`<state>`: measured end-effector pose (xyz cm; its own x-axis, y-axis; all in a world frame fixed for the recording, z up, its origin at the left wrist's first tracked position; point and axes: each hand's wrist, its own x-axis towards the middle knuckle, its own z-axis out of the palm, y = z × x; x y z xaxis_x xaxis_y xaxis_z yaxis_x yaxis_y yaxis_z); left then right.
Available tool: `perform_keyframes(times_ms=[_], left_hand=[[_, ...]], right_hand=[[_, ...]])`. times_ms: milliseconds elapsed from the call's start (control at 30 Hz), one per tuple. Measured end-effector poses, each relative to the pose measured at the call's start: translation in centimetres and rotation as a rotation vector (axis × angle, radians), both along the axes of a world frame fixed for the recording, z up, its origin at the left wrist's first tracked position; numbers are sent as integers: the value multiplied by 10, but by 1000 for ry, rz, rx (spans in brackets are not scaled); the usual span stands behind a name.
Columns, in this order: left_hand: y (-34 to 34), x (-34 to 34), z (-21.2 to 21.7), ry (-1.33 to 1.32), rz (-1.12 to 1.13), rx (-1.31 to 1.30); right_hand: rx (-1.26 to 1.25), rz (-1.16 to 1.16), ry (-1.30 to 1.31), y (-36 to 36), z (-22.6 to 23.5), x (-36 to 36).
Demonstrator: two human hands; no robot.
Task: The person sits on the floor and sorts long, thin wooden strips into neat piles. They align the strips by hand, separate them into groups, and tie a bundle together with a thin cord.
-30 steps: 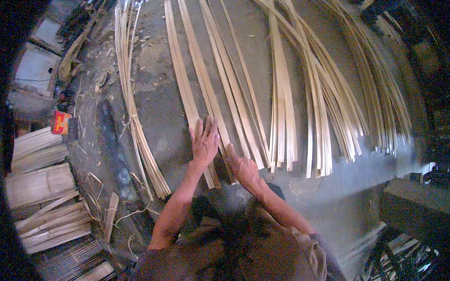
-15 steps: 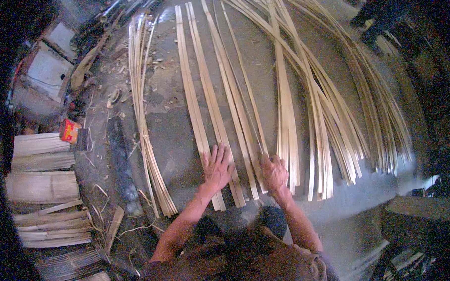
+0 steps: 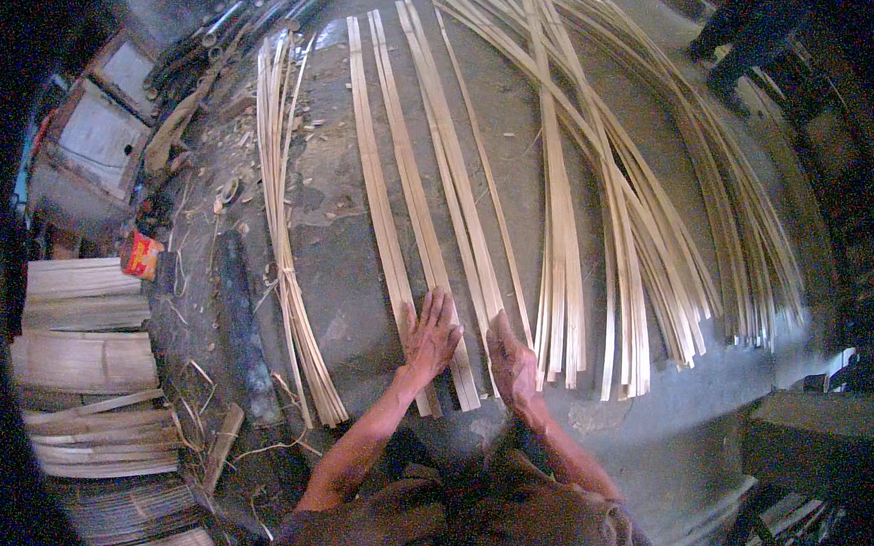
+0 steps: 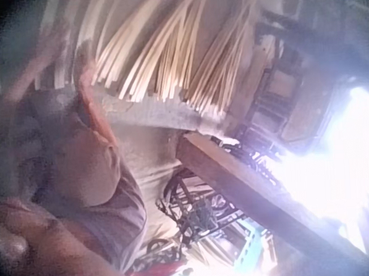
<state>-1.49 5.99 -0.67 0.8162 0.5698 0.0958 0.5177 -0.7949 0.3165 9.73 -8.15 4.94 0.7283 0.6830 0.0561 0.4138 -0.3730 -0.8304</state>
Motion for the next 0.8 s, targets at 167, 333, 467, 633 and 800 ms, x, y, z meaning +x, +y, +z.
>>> perform_keyframes(times_ms=[167,333,467,633,800], left_hand=[[2,-2,3,-3,-9,5],[4,-2,-1,52,-1,49],[5,-4,2,77,-1,44],[8,-4,4,-74,60,-70],[23,-3,13,-292,255,-117]], right_hand=[[-21,102,160,9,-14,-16],[-93,111,325,19,-26,-34],[-134,126,323,21,-15,-37],[38,117,270,16,-3,-46],[61,148,292,24,-23,-53]])
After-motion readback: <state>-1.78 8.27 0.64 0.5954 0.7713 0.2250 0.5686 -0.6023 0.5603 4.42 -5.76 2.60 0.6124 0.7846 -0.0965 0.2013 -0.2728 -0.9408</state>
